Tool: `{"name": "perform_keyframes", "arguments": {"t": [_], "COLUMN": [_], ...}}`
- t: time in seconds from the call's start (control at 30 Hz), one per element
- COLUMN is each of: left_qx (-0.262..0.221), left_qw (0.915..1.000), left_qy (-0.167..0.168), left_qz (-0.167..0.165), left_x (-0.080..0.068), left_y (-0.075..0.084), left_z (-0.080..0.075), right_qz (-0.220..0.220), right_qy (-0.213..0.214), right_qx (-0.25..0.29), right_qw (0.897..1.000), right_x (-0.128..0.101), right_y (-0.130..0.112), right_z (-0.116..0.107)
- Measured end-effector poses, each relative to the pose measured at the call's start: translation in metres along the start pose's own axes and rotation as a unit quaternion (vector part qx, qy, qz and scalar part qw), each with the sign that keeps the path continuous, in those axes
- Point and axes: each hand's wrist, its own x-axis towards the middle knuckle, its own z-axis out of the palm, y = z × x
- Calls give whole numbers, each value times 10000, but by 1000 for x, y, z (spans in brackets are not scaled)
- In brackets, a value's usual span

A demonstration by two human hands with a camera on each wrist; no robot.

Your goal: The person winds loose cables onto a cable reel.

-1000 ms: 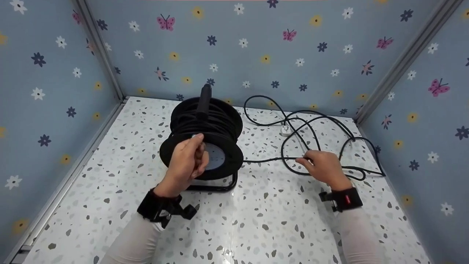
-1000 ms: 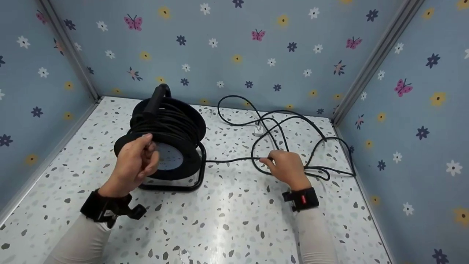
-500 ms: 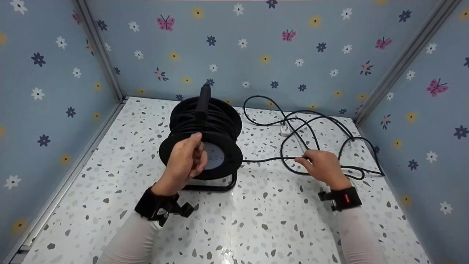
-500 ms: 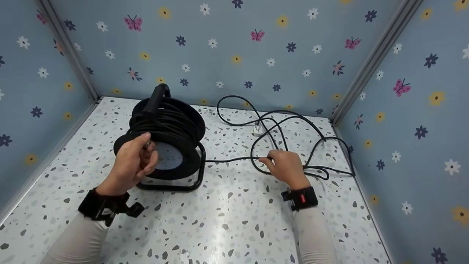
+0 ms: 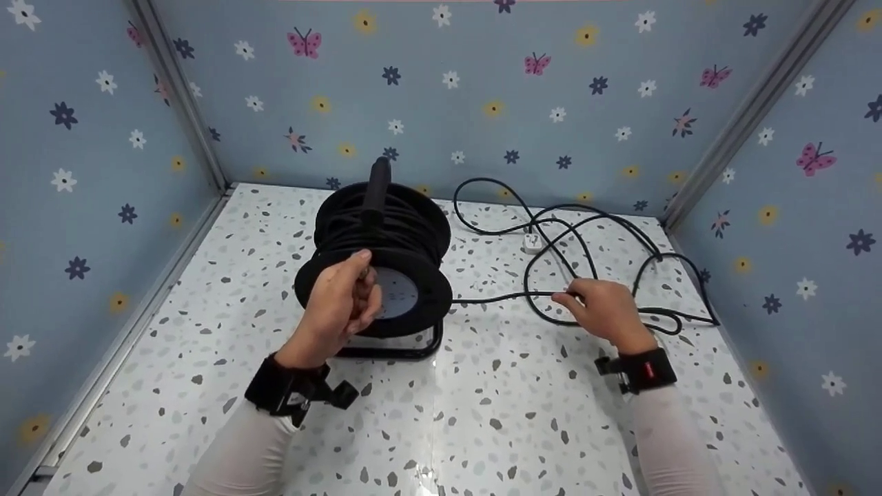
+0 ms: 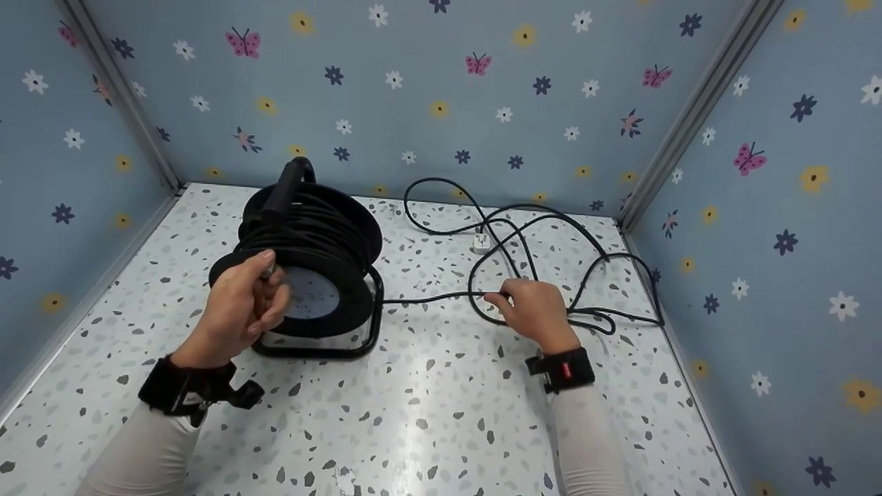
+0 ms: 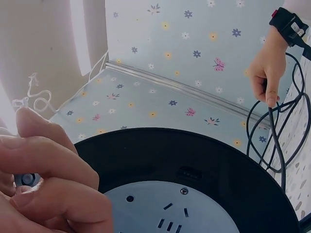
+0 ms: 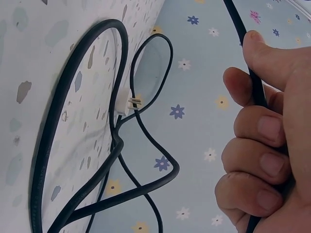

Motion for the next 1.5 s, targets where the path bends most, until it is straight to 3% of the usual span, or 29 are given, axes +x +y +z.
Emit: {"name": "perform_keyframes", "arguments": {"t": [0.3,0.63,0.97,1.2,1.5], "left_qx": [-249,-68,-280,-297,-343], "left_qw": [9997,9999,9994,9995,9988], "left_qy": [42,32,91,31,-343], "left_qz": [-74,-148,-180,-122,-100], "left_x": [-2,-2,-4,0,8], "left_y": [0,3,2,-4,-15], "left_z": [-2,-1,-2,10,34], "right_qz": [-92,-105,-138,-241,-488], "right_qy": [52,125,67,69,-85], "right_qx": [-44,-57,-80,-37,197], "right_qw": [9999,9999,9999,9997,9986], "right_x": [1,-5,0,-1,4], "right_y": [-1,2,2,-4,-21], "right_z": [-5,-8,-7,-3,11]}}
